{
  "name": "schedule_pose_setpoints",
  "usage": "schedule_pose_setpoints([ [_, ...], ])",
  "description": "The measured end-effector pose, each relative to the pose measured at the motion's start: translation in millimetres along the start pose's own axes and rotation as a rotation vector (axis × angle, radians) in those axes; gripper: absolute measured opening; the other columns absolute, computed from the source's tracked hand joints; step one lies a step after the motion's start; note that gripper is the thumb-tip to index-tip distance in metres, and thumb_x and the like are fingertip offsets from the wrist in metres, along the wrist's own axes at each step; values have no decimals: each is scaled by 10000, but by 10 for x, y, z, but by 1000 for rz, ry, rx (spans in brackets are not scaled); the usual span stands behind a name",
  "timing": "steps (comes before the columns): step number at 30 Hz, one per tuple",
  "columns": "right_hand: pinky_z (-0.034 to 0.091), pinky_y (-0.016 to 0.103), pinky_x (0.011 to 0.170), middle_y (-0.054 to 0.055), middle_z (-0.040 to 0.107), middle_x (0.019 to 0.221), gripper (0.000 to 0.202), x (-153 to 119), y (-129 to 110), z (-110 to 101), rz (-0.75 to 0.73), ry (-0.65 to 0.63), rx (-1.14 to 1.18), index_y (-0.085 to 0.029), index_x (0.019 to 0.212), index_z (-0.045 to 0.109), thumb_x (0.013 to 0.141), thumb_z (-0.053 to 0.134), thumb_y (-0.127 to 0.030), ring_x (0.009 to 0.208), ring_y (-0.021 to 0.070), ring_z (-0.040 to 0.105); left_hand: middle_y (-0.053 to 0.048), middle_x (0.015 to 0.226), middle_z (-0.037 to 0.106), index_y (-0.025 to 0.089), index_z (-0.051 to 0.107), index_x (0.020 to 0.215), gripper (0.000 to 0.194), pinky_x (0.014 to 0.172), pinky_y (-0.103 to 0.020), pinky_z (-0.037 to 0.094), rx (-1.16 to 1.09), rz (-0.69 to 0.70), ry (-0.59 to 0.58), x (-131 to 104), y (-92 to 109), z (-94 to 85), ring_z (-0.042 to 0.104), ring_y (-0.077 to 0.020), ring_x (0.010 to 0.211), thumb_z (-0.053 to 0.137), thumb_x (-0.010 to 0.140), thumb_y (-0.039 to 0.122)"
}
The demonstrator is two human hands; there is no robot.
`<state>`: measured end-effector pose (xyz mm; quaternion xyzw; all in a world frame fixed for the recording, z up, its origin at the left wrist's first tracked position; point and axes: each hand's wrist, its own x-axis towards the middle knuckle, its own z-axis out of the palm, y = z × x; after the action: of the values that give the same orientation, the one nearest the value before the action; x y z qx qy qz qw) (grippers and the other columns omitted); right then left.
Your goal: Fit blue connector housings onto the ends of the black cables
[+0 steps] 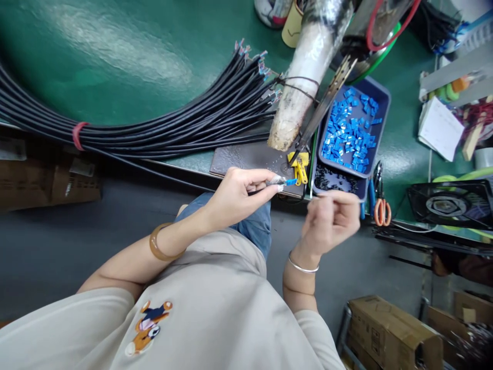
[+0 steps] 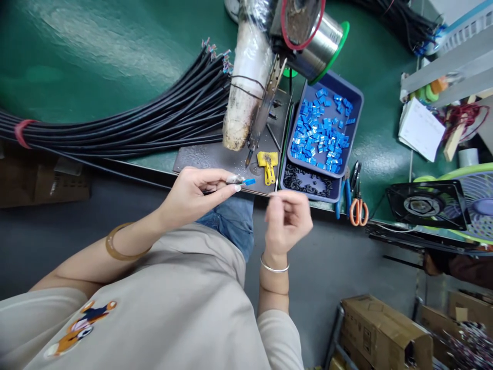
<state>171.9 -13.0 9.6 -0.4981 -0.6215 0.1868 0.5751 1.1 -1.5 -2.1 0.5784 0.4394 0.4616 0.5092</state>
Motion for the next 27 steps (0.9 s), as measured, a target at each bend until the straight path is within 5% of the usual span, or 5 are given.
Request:
schedule_pose_setpoints([
  [4,418,178,382,-72,665,679,181,15,17,-13,-133,147,2,-242,1106,533,933,511,-193,387,66,552,52,571,337,117,670,774,168,477,-216,205,-81,-45,1,47,13,11,268,-53,527,622,865,250],
  [7,628,277,643,-5,755,920,184,-25,68,12,-139,72,-128,-228,1080,554,920,554,-137,707,141,751,60,559,305,126,641,760,156,466,-216,180,-117,-84,-15,90,39,1,243,-50,509,621,856,247],
  [11,646,325,795,41,756,1073,106,-59,160,74,-221,-120,-245,-213,956,597,881,632,-146,953,185,754,61,558,308,132,616,747,153,461,-212,168,-139,-113,-44,137,53,-14,233,-44,498,625,846,248],
  [17,637,279,785,42,755,1103,143,-3,219,159,-394,-103,-321,-216,920,583,852,645,-106,878,150,758,49,560,312,126,607,688,188,469,-215,159,-131,-140,-52,213,68,-11,232,-42,507,614,845,231],
  [27,653,324,788,26,764,1064,107,83,199,168,-391,-105,-354,-230,918,615,859,655,-150,883,174,761,44,541,323,131,656,716,125,461,-211,162,-129,-173,-19,281,112,-17,233,-41,492,630,811,209],
])
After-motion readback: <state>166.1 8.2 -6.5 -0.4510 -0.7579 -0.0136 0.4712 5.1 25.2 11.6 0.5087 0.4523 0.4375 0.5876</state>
